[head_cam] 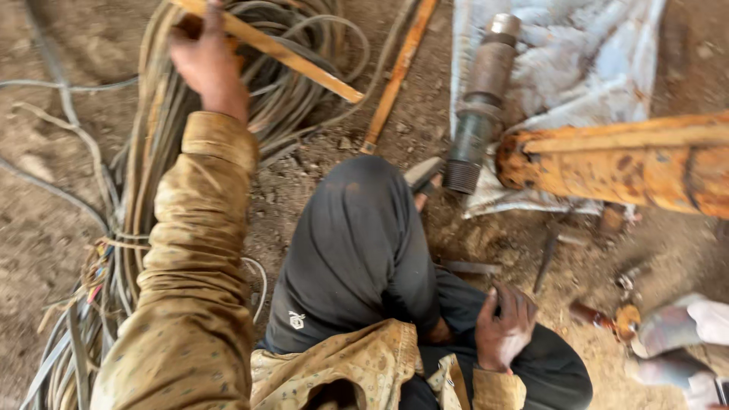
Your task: The person sits on the ground and uses a metal bar and wrench to loosen and tighten a bolt on a vertical rusty pipe. They repeatedly adjust the bolt and reposition the tools while another person sits nearby.
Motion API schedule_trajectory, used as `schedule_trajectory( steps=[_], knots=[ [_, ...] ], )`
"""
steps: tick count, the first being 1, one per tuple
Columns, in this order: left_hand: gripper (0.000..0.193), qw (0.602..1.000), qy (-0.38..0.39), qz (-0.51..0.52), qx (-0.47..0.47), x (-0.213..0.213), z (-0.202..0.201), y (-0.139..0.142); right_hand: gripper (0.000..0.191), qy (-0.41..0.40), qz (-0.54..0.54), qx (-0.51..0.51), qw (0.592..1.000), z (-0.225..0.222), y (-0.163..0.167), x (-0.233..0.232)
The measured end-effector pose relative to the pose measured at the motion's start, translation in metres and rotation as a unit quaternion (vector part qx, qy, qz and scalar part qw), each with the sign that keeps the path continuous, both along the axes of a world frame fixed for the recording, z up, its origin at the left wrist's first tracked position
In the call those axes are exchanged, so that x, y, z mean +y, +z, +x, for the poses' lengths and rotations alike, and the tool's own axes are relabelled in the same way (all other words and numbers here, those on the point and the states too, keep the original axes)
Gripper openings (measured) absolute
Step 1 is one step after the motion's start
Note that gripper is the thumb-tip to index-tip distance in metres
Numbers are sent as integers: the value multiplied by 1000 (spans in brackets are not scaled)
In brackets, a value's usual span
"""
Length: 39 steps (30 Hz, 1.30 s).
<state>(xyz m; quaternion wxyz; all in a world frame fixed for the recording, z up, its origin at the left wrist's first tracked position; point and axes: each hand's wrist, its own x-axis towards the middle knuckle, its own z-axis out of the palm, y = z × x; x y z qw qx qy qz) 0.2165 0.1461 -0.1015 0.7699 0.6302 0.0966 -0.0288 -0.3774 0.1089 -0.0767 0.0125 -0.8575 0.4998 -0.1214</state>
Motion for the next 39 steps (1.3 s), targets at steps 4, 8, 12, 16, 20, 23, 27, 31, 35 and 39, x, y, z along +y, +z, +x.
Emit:
schedule_trajectory(
  steps=[4,8,12,16,20,23,27,31,35,39],
  knots=[
    [33,995,-34,74,-57,-2,-10,9,14,8,-8,-23,1000,-2,8,-7],
    [35,998,-5,49,-42,-3,-19,11,13,5,-5,-39,999,-8,13,-7],
    [32,991,-32,-127,-26,-2,-32,10,14,6,-10,-48,999,-17,13,-6],
    [30,987,-29,-159,7,10,-40,10,13,3,-10,-31,999,-22,11,-8],
    [33,982,-16,-187,22,23,-38,14,13,-1,-7,-21,1000,-20,9,-9],
    [36,970,20,-232,72,31,-33,16,12,-1,-12,-26,1000,-18,9,-8],
    [35,948,2,-313,66,37,-27,18,13,0,-15,-21,1000,-16,10,-7],
    [31,921,-72,-379,59,44,-28,20,14,2,-22,-14,1000,-15,10,-7],
    [23,900,-146,-411,13,49,-39,27,13,7,-34,-5,999,-14,9,-6],
    [13,895,-181,-408,10,50,-59,40,12,2,-38,-5,999,-14,10,-5]
  ],
)
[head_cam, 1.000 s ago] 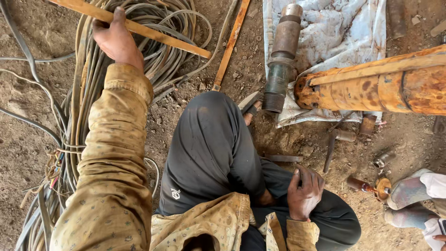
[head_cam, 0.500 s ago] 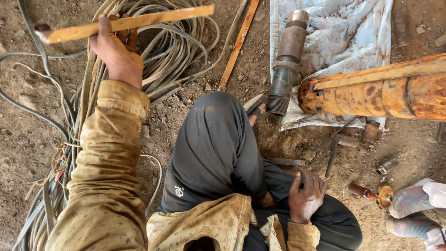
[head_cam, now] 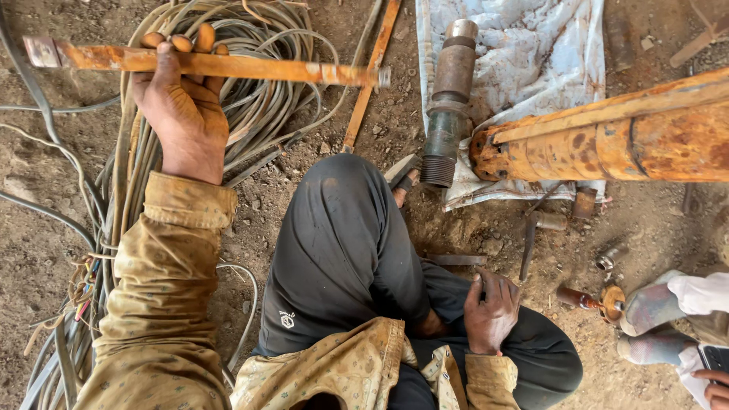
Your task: The person sits on the ground and uses a metal bar and wrench to loosen and tighten a bolt on a vertical rusty pipe. They repeatedly adjust the bolt and reposition the tools while another person sits nearby.
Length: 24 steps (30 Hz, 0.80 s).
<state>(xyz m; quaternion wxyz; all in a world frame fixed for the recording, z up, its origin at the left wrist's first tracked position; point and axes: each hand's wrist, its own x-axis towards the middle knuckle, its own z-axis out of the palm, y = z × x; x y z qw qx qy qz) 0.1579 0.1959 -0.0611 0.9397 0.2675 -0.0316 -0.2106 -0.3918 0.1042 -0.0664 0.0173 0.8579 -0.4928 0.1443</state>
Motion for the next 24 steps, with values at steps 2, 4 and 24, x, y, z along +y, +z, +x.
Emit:
schedule_trajectory(
  steps=[2,4,24],
  knots=[
    [11,1000,-13,12,2,-2,-12,8,13,1,1,-4,1000,0,2,1],
    [11,999,-28,17,8,-6,-24,17,12,5,2,-9,1000,0,6,2],
    [19,983,149,-4,112,-64,-30,20,13,3,-2,-45,999,-14,28,9]
  ],
)
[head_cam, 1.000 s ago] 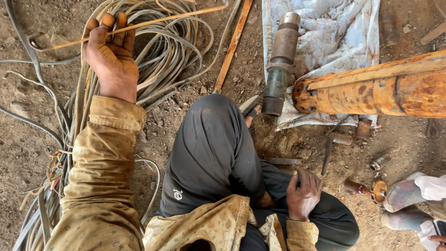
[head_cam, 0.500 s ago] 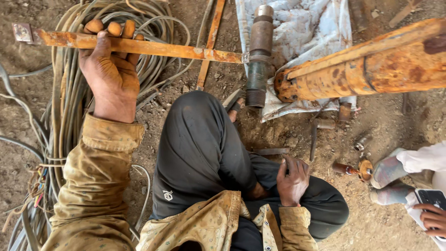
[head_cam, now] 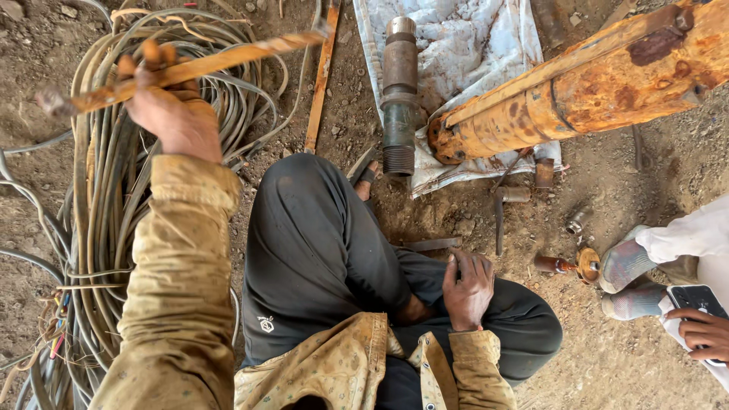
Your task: The person sits on the ground and uses a metal bar and wrench to loosen and tighten a bolt on a vertical rusty pipe. They repeatedly adjust the bolt and reposition the tools while another person sits nearby.
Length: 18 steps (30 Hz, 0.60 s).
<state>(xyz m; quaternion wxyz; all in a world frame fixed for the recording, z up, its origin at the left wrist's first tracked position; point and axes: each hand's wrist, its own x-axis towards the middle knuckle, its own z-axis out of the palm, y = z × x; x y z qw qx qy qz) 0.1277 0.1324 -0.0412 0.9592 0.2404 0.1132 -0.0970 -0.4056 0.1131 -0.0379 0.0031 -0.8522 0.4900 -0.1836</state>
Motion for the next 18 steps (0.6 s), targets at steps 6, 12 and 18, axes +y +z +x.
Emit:
schedule_trajectory(
  steps=[6,12,18],
  knots=[
    [19,984,-69,93,136,44,37,-31,13,12,-9,11,1000,-6,-12,2],
    [17,958,-200,205,23,82,-7,-38,14,11,1,28,1000,0,-25,4],
    [25,565,-297,625,-449,109,-51,-46,13,29,0,45,999,6,-25,10]
  ],
)
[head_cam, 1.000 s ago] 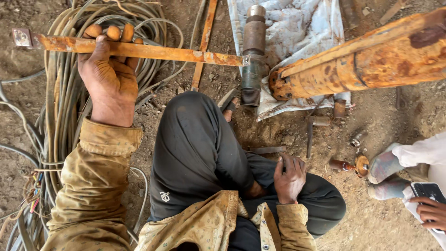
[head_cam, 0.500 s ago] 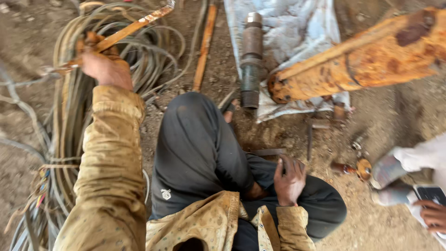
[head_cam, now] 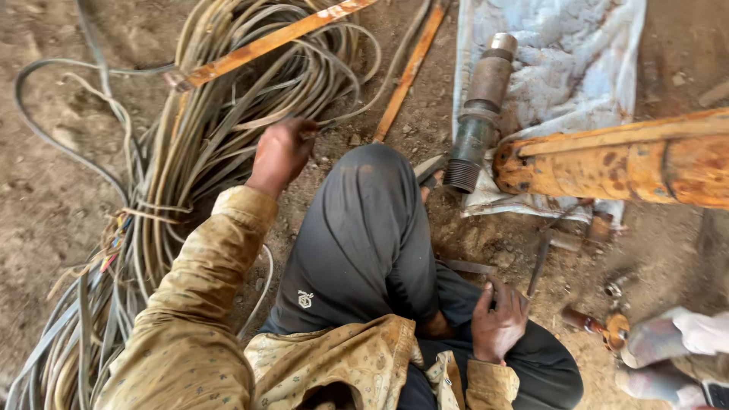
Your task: The person sits on the ground and uses a metal bar and wrench to loosen and tighten a bolt on a vertical rusty pipe. They repeatedly adjust the bolt and reposition the tools while another person sits nearby.
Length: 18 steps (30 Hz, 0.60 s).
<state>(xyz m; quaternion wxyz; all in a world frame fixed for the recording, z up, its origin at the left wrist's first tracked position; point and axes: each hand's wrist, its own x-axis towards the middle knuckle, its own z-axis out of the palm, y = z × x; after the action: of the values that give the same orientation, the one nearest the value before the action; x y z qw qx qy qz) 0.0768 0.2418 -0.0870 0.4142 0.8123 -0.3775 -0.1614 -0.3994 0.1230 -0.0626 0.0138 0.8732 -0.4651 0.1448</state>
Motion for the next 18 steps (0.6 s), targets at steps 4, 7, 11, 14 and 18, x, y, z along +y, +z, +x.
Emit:
schedule_trajectory(
  steps=[4,7,11,14,18],
  knots=[
    [49,961,-116,65,-243,-17,-14,0,13,-14,-5,-43,999,1,14,-11],
    [27,961,-90,174,-197,-30,-25,16,15,-23,-12,-27,999,-1,32,-17],
    [24,972,-62,94,-206,-33,-31,35,14,-25,1,-53,998,-2,48,-17],
    [13,981,-14,-7,-193,-27,-37,43,14,-37,19,-56,998,-7,51,-16],
    [15,983,25,-109,-143,-31,-45,50,15,-42,22,-58,997,-20,49,-20]
  ],
)
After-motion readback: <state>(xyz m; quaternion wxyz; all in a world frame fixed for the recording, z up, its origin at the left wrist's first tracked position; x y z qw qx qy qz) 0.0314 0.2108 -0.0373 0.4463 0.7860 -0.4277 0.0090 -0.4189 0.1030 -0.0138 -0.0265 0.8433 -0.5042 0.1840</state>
